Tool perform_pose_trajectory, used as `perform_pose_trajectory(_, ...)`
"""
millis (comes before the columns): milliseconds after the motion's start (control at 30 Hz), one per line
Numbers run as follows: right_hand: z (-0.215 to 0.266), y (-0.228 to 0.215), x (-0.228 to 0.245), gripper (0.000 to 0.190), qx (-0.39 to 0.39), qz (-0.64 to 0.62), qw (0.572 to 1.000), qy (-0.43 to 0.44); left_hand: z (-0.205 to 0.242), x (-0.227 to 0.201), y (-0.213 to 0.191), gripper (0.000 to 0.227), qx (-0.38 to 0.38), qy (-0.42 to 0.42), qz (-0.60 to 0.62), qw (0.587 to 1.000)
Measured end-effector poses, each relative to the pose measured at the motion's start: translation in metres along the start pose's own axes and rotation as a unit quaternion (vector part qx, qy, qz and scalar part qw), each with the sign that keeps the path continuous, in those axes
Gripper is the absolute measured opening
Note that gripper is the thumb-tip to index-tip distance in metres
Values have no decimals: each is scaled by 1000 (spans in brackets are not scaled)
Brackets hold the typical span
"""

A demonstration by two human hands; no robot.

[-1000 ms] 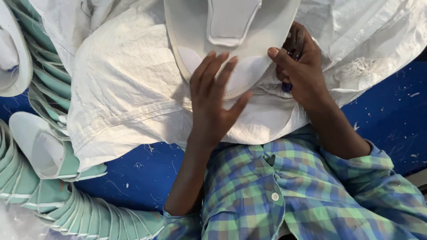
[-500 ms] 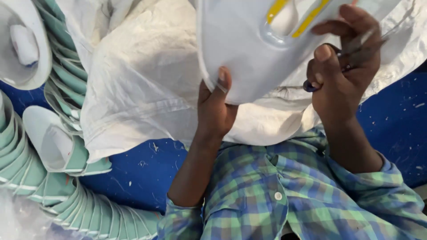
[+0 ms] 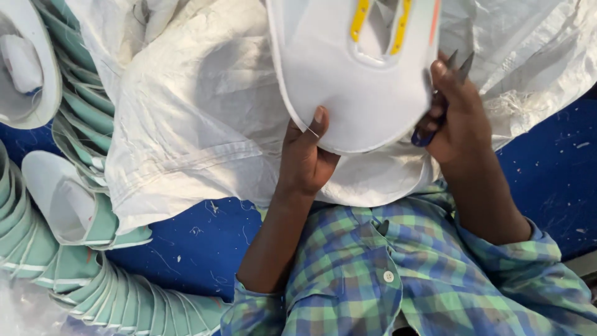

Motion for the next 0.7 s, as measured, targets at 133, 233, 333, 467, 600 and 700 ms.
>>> perform_pose_trajectory(133,7,6,-1,41,-25,12,1000,14,-3,-10,1,46,20,11,-22,999)
perform_pose_trajectory(233,12,13,8,46,0,38,997,-65,2,-34,19,44,48,104,-260,959)
perform_pose_trajectory(333,15,10,18,53,30,77,985,-151,12,-55,46,39,51,160,-496,852)
perform_pose_trajectory(467,12,-2,23,60,33,76,981,-178,15,-66,47,30,-35,104,-618,778)
perform_pose_trajectory(600,12,3,32,60,0,85,979,-183,17,-74,39,28,-17,166,-635,754)
perform_pose_trajectory(700,9,-19,28,57,-27,88,978,-185,18,-82,50,24,-20,230,-617,752)
Point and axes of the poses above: each hand's wrist, its own z-axis away from the middle knuckle, its own y-axis out of the palm, x = y × z, the point moved 2 cm from there along -z, towards the middle knuckle, and after that the axes turned 5 degrees about z, right-handed, at the moved point
